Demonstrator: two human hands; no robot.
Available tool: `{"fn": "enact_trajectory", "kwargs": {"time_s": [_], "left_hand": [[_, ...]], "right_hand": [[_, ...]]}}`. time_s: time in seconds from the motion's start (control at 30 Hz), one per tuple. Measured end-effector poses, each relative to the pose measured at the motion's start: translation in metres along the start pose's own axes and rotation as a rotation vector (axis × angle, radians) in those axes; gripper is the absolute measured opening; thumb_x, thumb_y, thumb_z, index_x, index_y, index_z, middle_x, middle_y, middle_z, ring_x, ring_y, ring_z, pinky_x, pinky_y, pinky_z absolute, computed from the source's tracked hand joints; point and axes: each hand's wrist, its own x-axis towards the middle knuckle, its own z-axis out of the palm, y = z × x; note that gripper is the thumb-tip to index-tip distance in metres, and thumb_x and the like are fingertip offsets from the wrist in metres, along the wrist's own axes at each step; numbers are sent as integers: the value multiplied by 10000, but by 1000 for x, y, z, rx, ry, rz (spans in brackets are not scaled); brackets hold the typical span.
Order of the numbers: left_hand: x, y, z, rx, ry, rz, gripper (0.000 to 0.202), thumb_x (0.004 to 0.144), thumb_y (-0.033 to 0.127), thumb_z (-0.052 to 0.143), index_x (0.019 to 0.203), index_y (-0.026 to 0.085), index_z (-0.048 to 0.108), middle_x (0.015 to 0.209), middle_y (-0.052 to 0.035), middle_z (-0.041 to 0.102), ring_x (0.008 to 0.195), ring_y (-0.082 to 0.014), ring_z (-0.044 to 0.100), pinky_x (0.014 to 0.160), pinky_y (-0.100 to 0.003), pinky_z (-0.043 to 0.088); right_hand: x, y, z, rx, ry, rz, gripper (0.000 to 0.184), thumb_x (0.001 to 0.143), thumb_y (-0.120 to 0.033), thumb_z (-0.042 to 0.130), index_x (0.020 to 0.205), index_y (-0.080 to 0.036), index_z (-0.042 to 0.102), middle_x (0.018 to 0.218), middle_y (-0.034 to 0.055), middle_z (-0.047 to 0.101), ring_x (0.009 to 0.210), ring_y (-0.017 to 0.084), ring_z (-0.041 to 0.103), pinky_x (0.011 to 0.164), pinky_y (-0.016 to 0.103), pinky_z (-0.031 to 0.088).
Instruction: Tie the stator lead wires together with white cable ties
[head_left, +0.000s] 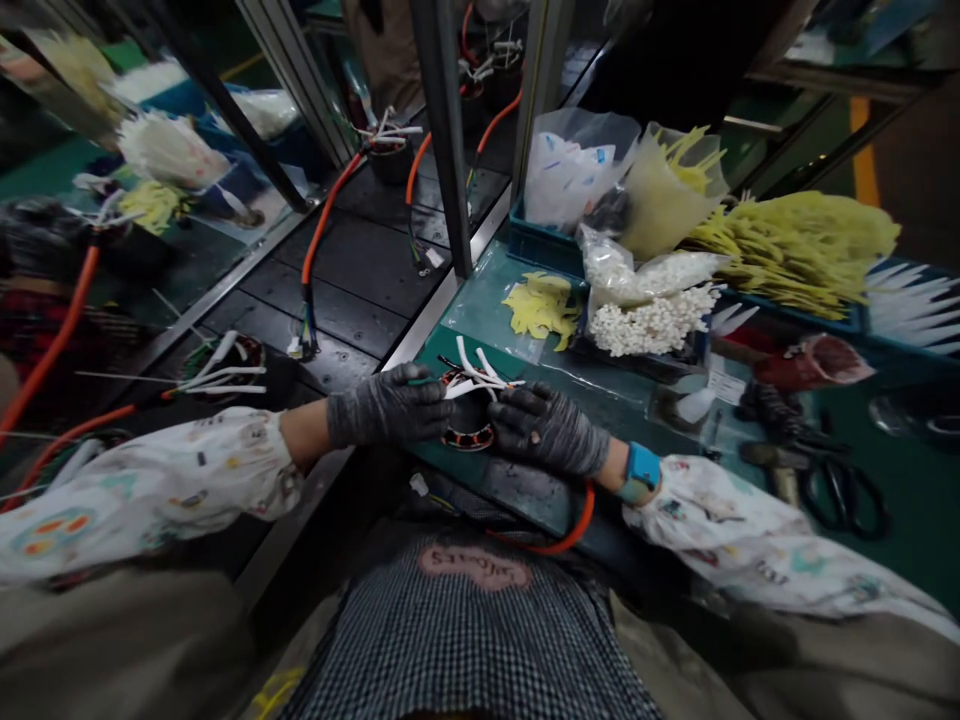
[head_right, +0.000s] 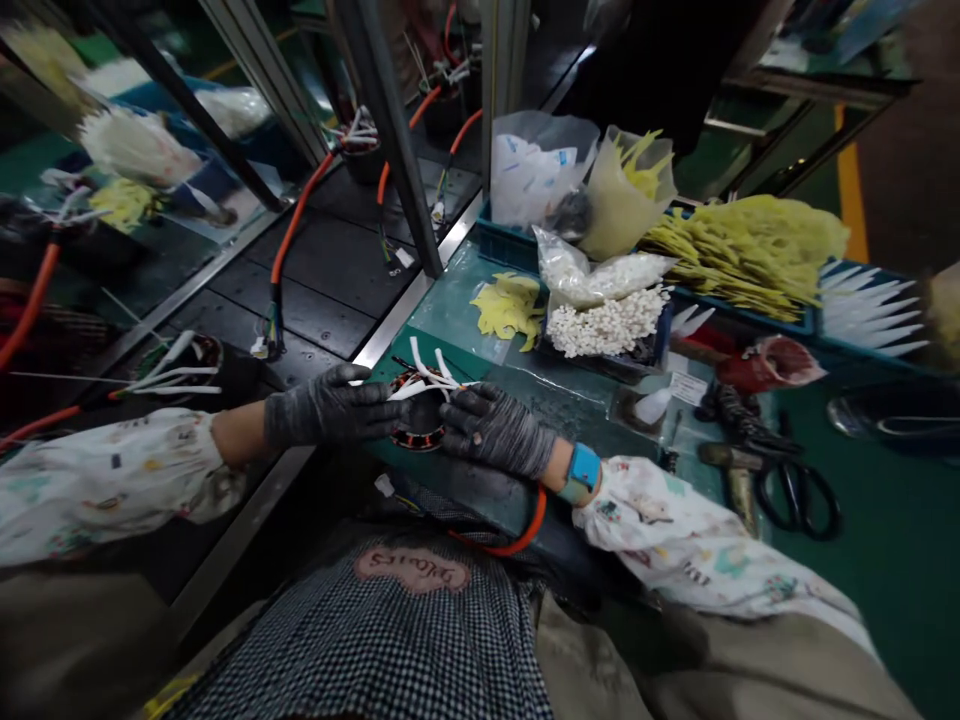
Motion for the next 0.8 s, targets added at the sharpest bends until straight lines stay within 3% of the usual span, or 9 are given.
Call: {"fn": "enact_trajectory", "kwargs": {"time_s": [0.07,0.13,0.23,0.33,0.43,0.5,0.63,0.73,0.8], "left_hand": [[-2,-5,-2,-74,29,75,344,1106,297,694,1327,515,842,1349,135,885,1284,-164,779,1354,-320,387],[7,-4,-8,-140,79,75,266,1110,412,716,1323,508,843,1372,105,878,1354,-210,759,1379,-380,350],[44,4,-17,-166,157,-65,383,1084,583,754,1434,436,804,1437,9,855,1484,-325,683,1406,-524,297],[93,9,-17,-250,96,-194,529,1057,640,774,1467,307,785,1424,-93,849,1452,-373,694,1406,-628,259],[122,1,-7,-459,-23,-169,305,1110,476,722,1316,275,826,1229,-57,887,1219,-280,795,1379,-584,325],[126,-9,1,-629,7,-162,293,1107,449,726,1306,259,824,1191,-56,881,1164,-259,800,1285,-507,453],[119,-21,10,-908,92,-194,389,1060,484,784,1345,222,824,1256,-110,851,1171,-281,786,1044,-406,597],[121,-22,12,-1055,9,-200,401,1058,476,780,1370,228,820,1248,-110,852,1145,-276,804,998,-395,632],[123,-20,13,-1041,-2,-229,419,1054,467,786,1403,236,810,1233,-103,860,1154,-278,812,1035,-415,640]], "right_hand": [[-10,-19,1,-36,42,149,197,1137,-194,711,1258,-304,820,1402,56,849,1308,277,739,1069,466,660],[-21,-41,0,-32,103,412,312,1137,-198,699,1421,-299,782,1467,111,817,1324,312,758,1036,498,691],[-42,-68,-5,93,227,838,446,1172,-260,636,1612,-310,678,1446,138,820,1257,318,820,1013,518,730],[-55,-81,-13,183,256,994,431,1198,-313,589,1619,-309,680,1361,109,867,1175,304,861,985,492,750],[-54,-78,-19,58,255,1019,355,1196,-320,618,1517,-323,769,1301,96,884,1076,291,866,874,425,738],[-49,-72,-21,-106,261,982,355,1182,-279,651,1509,-327,780,1287,99,875,1060,284,850,858,407,717],[-38,-72,-19,-300,252,727,483,1110,-158,721,1523,-406,760,1329,66,846,1230,288,776,1053,461,652],[-34,-82,-15,-282,174,581,466,1065,-172,788,1457,-424,786,1386,43,841,1340,288,715,1166,483,580],[-32,-86,-12,-236,154,567,371,1052,-164,787,1352,-381,817,1376,49,852,1301,281,725,1136,473,595]]}}
